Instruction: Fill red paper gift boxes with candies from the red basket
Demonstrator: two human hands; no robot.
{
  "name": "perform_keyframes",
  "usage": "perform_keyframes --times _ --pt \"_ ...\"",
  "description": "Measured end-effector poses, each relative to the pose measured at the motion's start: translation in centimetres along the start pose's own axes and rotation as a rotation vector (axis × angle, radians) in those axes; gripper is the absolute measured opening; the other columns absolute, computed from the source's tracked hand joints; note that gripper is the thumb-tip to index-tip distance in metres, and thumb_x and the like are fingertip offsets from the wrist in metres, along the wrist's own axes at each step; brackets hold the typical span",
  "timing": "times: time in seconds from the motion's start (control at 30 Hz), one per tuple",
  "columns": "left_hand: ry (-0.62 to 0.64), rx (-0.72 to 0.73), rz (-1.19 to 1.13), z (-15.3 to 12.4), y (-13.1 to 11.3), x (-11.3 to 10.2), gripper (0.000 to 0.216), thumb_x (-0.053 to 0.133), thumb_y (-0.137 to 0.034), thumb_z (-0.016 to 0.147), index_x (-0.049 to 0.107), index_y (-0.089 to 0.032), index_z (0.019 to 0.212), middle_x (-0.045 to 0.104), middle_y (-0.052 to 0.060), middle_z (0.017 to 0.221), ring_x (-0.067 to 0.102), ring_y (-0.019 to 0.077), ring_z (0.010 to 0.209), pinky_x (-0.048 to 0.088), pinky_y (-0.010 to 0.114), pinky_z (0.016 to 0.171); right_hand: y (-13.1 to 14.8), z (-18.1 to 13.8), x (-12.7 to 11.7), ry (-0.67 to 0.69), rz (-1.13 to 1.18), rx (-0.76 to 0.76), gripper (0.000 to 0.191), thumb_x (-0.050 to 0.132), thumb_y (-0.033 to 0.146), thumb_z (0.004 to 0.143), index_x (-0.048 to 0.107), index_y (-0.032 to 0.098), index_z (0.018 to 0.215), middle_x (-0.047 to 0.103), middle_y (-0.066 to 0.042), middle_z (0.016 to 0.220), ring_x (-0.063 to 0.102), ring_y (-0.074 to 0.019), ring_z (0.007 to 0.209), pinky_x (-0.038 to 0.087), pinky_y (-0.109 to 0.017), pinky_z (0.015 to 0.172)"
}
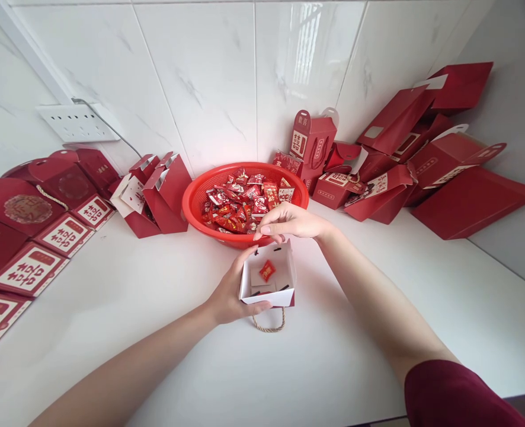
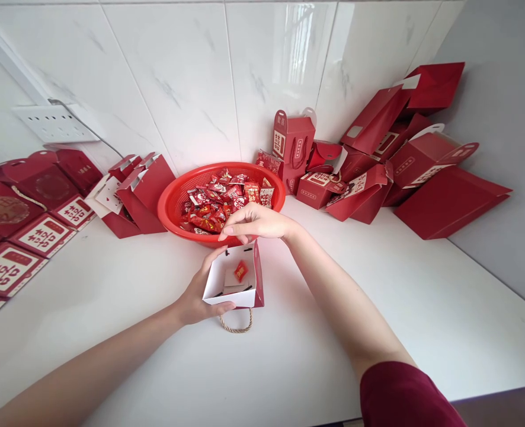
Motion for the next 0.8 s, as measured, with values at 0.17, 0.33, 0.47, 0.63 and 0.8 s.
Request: perform_keyframes --times 0.17,0.33,0.47,0.63,0.8 --pt "-0.021 0.011 0.052 -0.2 -0.2 -0.3 0.104 0.085 -0.038 0.067 0.025 -0.028 0.151 0.036 0.015 0.153 0.039 0.0394 0.138 0.038 0.056 0.111 0.6 0.0 0.3 -0.016 -0.082 0.01 0.035 0.063 0.041 0.091 0.071 0.008 0.1 0.055 0.003 0.059 0.05 -0.0093 0.054 0.042 -0.021 0.053" --pt "-0.157 0.289 0.254 -1.0 -2.5 -1.3 0.115 0.089 -0.045 0.058 0.023 -0.035 0.151 0.042 0.014 0.145 0.048 0.0392 0.129 0.045 0.058 0.102 6.6 -1.6 1.3 -0.196 -0.737 -0.073 0.025 0.057 0.029 0.094 0.065 0.014 0.076 0.06 -0.001 0.07 0.048 -0.0106 0.063 0.037 -0.024 0.063" --pt "-0.229 0.392 0.384 -1.8 -2.6 -1.6 0.121 0.089 -0.055 0.051 0.023 -0.039 0.152 0.044 0.013 0.141 0.048 0.0404 0.126 0.042 0.061 0.103 8.0 -3.7 2.6 -0.142 -1.043 0.154 0.025 0.064 0.031 0.089 0.058 0.017 0.069 0.055 0.002 0.062 0.04 -0.0102 0.056 0.026 -0.026 0.055" --pt "-0.145 0.276 0.385 -1.3 -2.0 -0.7 0.121 0.09 -0.052 0.051 0.023 -0.04 0.151 0.046 0.011 0.14 0.047 0.0399 0.128 0.042 0.06 0.105 5.5 -5.6 2.7 0.003 -1.057 0.405 0.007 0.066 0.019 0.078 0.059 0.019 0.076 0.059 0.002 0.067 0.043 -0.0108 0.058 0.025 -0.025 0.053" --pt "-0.054 -0.005 0.177 -0.7 -0.6 -0.2 0.106 0.086 -0.043 0.062 0.027 -0.034 0.151 0.044 0.013 0.143 0.053 0.0378 0.127 0.049 0.054 0.101 3.3 -5.4 1.9 -0.013 -1.124 0.53 0.008 0.055 0.014 0.081 0.058 0.017 0.074 0.059 -0.001 0.07 0.046 -0.0122 0.058 0.026 -0.025 0.051"
Point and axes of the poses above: each hand's wrist, its own z-axis towards the middle knuckle, its own x-axis out of the palm, y = z × x, the point moved 10 cm from there along z, towards the middle knuckle
